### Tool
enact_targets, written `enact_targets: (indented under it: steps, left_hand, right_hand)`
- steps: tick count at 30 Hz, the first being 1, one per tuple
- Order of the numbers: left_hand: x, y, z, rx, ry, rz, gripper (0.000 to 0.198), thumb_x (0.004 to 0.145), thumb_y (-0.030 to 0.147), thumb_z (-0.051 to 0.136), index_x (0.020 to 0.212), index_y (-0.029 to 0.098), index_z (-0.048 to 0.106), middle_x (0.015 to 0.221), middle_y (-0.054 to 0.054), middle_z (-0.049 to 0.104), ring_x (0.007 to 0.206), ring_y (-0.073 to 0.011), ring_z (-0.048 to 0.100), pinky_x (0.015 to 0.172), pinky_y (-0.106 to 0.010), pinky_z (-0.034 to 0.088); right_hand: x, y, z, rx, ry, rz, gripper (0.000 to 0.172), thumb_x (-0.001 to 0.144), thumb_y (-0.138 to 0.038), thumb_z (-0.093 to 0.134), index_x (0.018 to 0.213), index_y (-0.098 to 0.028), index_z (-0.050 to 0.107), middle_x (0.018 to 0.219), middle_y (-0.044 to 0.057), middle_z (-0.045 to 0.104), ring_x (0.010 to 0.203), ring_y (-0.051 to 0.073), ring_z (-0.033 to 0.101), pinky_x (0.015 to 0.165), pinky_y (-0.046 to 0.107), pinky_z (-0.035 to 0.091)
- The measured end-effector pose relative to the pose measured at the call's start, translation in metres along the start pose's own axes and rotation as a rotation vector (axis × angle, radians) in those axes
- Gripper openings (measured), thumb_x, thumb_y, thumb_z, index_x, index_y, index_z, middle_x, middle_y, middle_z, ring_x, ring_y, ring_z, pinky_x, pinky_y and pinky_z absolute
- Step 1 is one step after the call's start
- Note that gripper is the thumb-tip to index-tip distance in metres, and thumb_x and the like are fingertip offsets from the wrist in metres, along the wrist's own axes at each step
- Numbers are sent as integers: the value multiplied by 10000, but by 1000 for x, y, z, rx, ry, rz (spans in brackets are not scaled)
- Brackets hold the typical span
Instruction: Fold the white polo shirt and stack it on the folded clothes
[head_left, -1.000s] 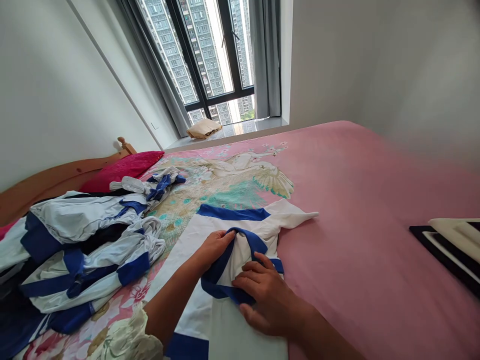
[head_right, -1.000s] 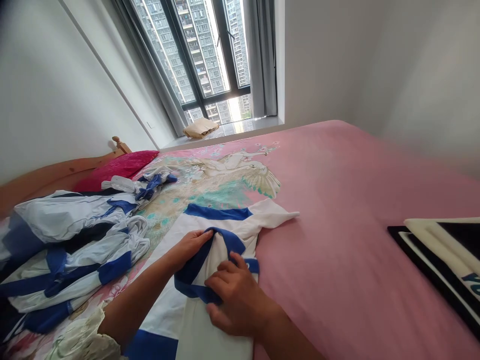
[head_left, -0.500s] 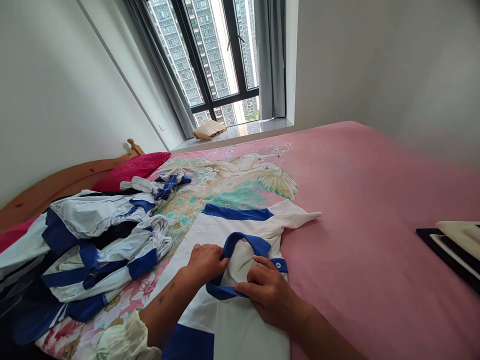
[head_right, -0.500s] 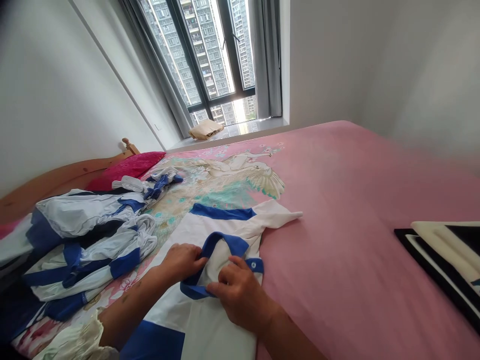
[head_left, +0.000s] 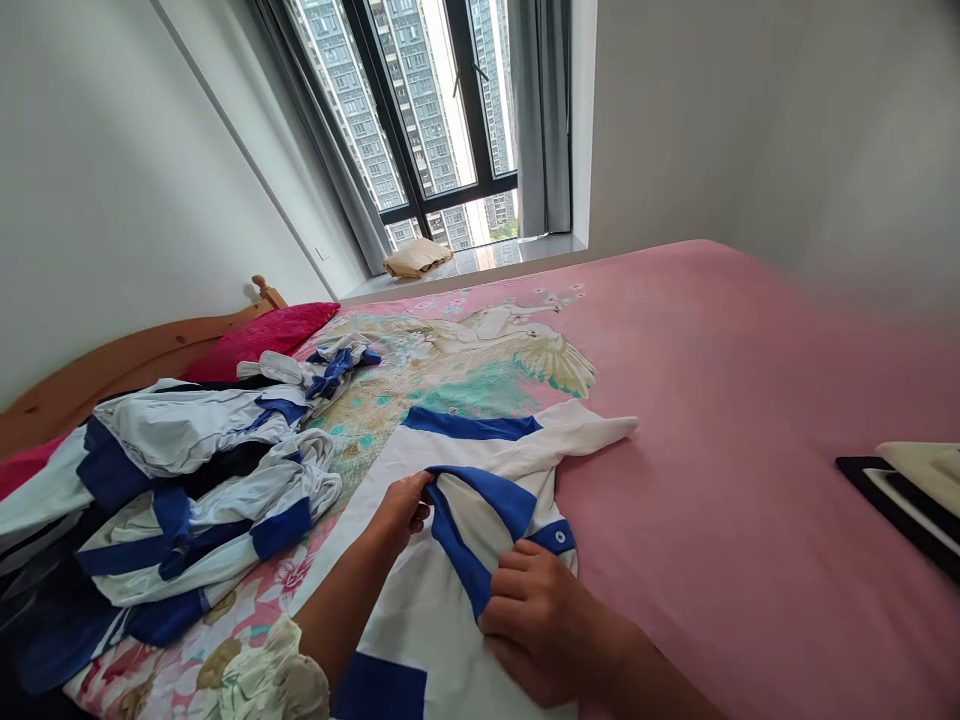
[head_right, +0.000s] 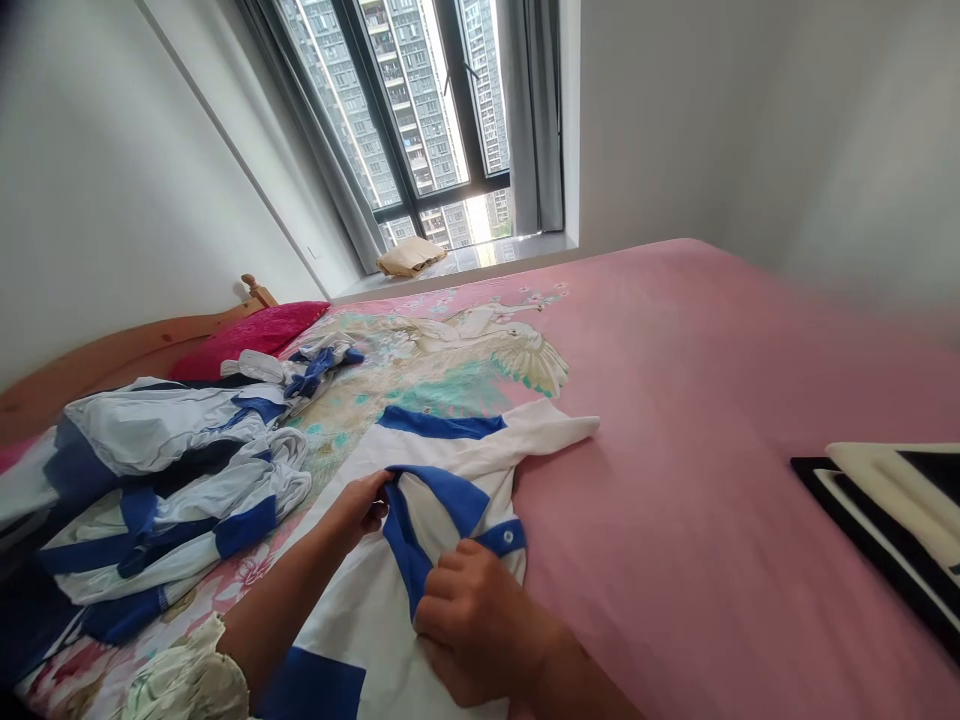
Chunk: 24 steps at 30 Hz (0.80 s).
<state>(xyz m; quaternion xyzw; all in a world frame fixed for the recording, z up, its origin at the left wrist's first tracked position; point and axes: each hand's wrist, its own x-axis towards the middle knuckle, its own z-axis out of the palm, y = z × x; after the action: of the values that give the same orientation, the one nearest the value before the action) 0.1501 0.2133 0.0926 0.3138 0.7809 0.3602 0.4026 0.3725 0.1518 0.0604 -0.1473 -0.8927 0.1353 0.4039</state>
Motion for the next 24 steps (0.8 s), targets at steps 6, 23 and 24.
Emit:
enact_targets:
  steps: [6, 23, 24]
  left_hand:
    - [-13, 1, 5, -46, -19, 11, 247, 644, 416, 577, 629, 210, 441, 473, 70, 413, 381, -88, 420, 384, -210, 307]
    - [-20, -9, 3, -214, -66, -109, 139, 734, 325, 510, 723, 191, 473, 536, 63, 458, 404, -99, 507, 409, -228, 414]
    - [-17, -12, 2, -215, -59, -120, 149, 723, 326, 518, 700, 190, 462, 527, 63, 450, 394, -97, 493, 402, -224, 400]
  right_hand:
    - [-3, 3, 5, 127, -18, 148, 212, 875, -260, 470, 692, -196, 554, 612, 1, 546, 553, 120, 492, 547, 279, 354]
    - [-3, 7, 16, -66, 216, 423, 158, 700, -79, 516, 802, -195, 548, 731, 25, 575, 754, 193, 519, 712, 330, 394]
    - [-3, 7, 14, -94, 274, 404, 158, 684, -69, 511, 775, -196, 532, 709, 18, 556, 746, 189, 505, 733, 341, 387]
